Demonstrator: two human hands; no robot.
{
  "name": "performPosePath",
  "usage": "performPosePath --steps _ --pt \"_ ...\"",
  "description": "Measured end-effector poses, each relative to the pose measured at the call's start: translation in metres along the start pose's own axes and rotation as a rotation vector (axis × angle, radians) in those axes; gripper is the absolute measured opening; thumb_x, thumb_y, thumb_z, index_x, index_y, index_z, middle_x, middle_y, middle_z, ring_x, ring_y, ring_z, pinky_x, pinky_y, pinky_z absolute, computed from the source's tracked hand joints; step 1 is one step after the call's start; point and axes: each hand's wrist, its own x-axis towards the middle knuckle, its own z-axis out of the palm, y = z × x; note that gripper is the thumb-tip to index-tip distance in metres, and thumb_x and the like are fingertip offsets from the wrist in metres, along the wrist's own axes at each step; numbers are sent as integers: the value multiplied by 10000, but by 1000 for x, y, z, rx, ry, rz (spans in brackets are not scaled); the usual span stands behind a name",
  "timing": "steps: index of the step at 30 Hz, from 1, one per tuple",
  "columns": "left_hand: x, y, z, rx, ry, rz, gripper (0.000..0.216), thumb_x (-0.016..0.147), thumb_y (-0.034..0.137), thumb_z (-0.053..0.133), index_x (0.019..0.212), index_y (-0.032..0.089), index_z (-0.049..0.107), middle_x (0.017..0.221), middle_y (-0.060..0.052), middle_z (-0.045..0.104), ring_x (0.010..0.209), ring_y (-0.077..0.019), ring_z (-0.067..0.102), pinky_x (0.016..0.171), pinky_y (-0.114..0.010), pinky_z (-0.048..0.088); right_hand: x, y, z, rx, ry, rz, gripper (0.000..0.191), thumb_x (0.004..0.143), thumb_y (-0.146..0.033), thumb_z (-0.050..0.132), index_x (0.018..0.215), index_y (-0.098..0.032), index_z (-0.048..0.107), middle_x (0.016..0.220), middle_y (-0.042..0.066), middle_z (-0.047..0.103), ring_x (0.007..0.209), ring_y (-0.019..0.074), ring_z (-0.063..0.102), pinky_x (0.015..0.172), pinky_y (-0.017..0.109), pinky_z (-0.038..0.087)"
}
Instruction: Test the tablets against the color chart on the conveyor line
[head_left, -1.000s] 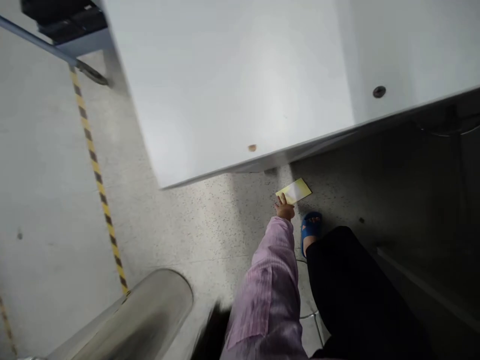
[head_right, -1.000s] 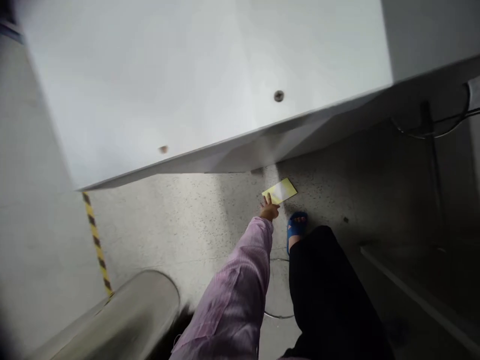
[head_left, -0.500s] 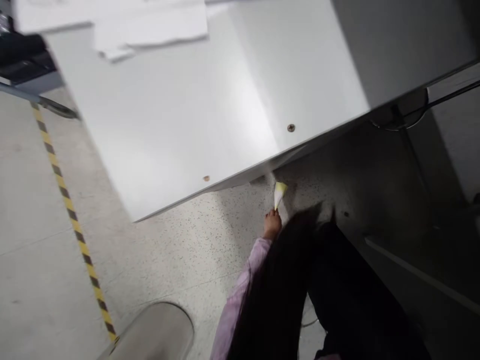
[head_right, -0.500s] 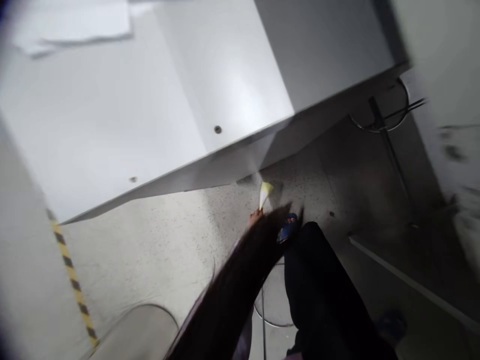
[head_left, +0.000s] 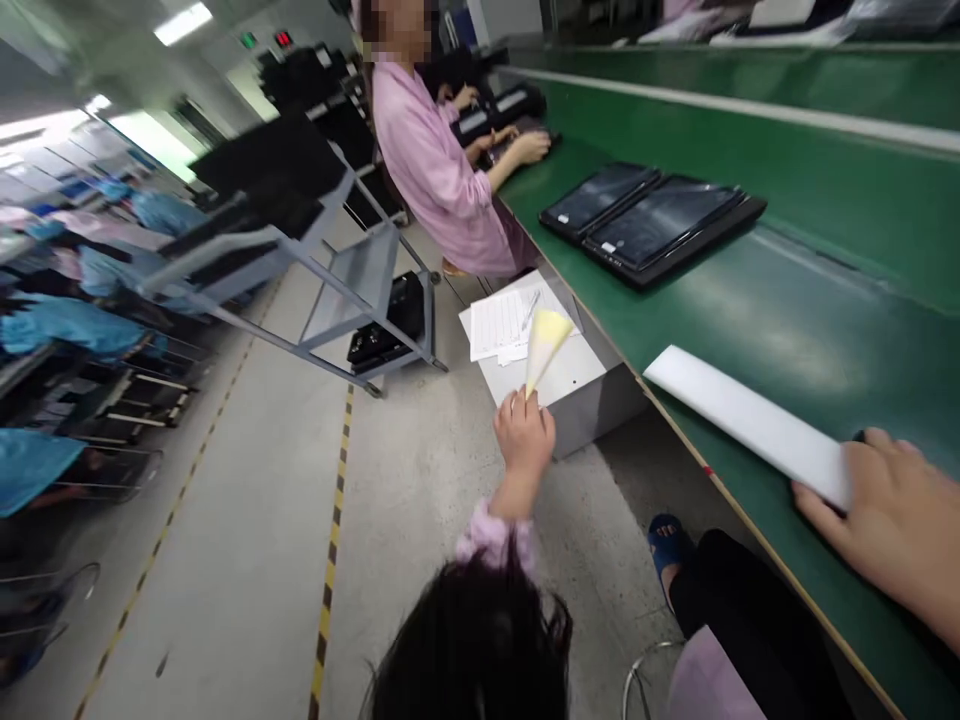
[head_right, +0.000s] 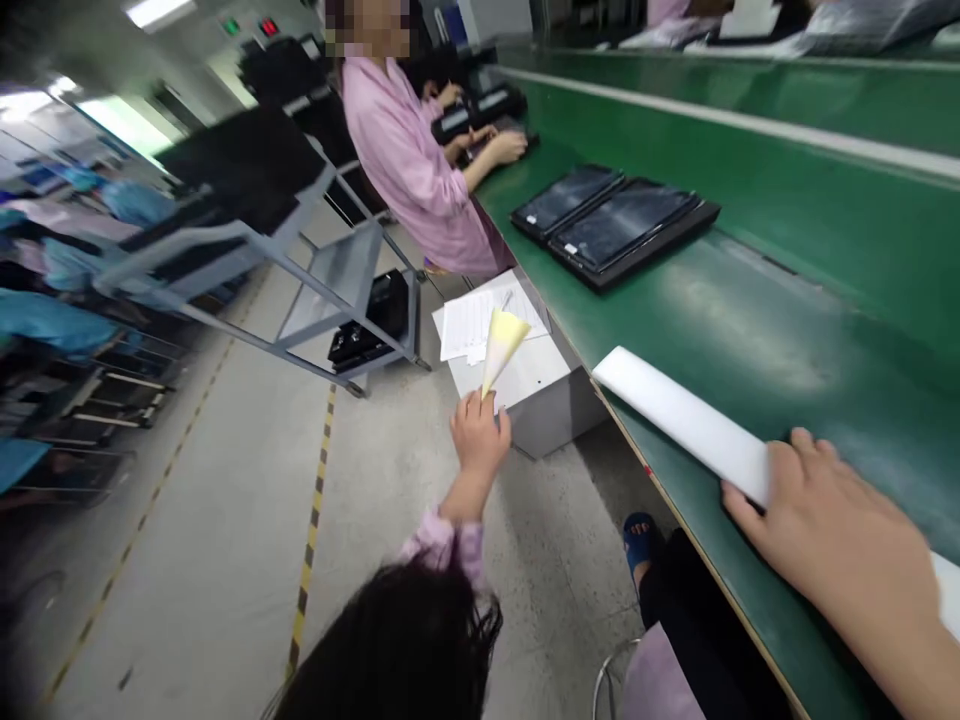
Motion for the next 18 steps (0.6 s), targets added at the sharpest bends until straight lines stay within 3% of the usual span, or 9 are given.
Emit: performPosePath --steps 3,7,11,18 --pt "69 7 -18 68 -147 -13 261 933 314 623 1151 173 643 1310 -105 604 1263 -284 529 1072 -553 410 1 -9 -7 -126 72 -46 481 952 -418 298 946 -51 610 1175 338 635 1048 404 670 874 483 549" --pt "94 41 -23 95 -272 -24 343 915 345 658 1218 189 616 1389 -108 545 1264 -297 525 1055 -571 432 -14 -10 -11 -108 258 -80 474 987 -361 285 996 -11 605 1123 334 657 992 375 692 795 452 567" --pt "109 99 -20 70 -257 86 359 930 330 637 1259 193 592 1417 -111 521 1273 -294 519 1048 -552 449 -52 -2 -13 -82 361 -150 453 998 -365 290 995 -35 602 1140 336 647 993 368 690 826 465 555" --pt "165 203 1 86 -185 295 434 948 320 609 1360 215 520 1480 -115 460 1301 -299 495 1062 -552 437 -99 11 -8 45 376 -117 443 988 -410 288 1038 -81 581 1216 304 627 1000 357 680 872 502 508"
